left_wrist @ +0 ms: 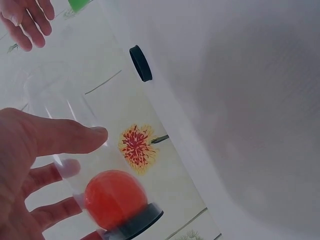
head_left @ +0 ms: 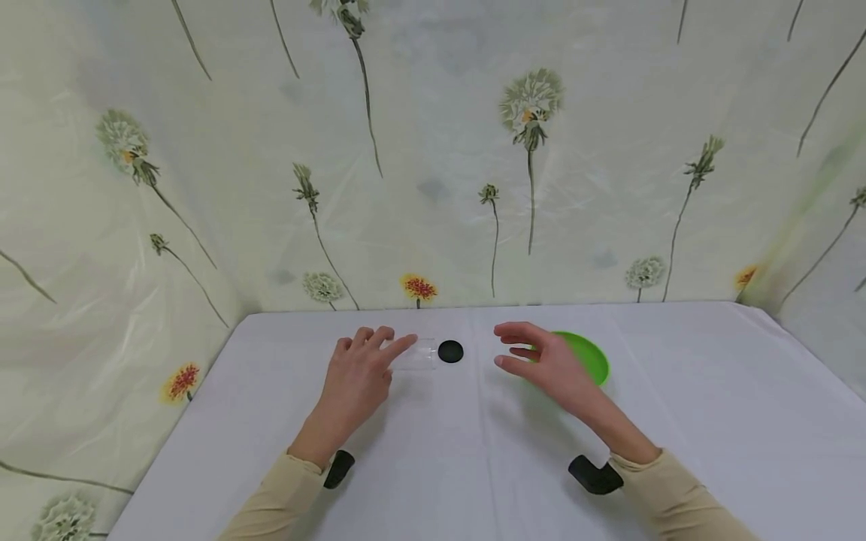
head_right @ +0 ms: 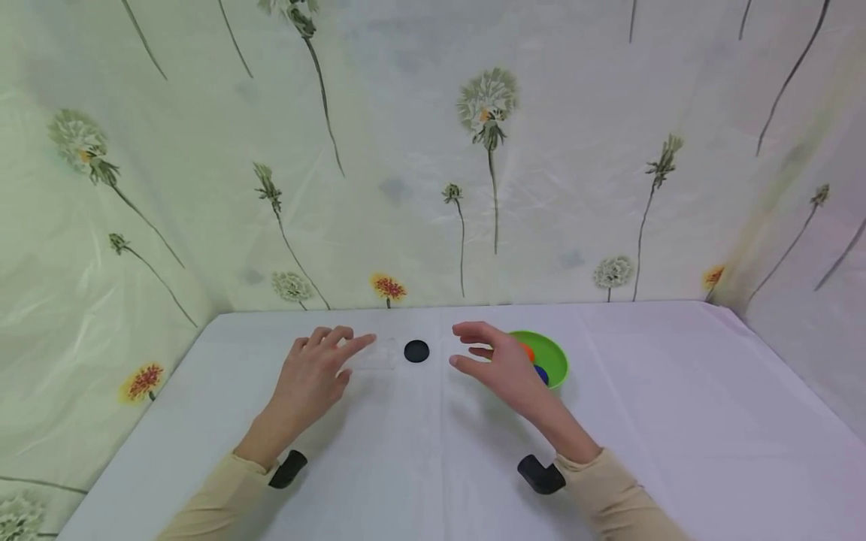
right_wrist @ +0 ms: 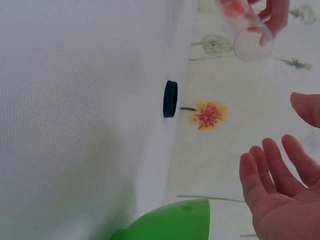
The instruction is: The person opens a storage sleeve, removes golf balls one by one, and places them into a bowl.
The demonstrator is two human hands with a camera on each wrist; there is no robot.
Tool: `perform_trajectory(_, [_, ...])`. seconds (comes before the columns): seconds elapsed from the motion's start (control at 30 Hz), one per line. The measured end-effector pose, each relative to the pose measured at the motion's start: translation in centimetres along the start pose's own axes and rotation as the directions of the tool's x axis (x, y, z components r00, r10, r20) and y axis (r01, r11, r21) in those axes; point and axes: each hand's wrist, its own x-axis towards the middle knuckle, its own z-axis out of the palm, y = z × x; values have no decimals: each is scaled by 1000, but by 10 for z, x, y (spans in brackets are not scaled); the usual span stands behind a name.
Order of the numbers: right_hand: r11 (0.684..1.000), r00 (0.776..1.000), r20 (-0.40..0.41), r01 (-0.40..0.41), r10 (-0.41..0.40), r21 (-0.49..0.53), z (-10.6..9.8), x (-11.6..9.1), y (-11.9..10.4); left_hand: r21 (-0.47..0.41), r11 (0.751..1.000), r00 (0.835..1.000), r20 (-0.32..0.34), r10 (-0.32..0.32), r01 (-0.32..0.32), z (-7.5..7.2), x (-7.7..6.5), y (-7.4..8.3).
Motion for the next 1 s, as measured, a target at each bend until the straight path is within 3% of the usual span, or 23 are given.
perform_trajectory(0.6, [998, 995, 74, -61, 61, -10, 29, 15, 2, 19, 1000, 1000, 21, 5, -6, -1, 4, 6])
perform_trajectory(1.0, [995, 989, 122, -89, 82, 51, 49, 22, -1, 47, 998, 999, 28, 33, -34, -1, 4, 9])
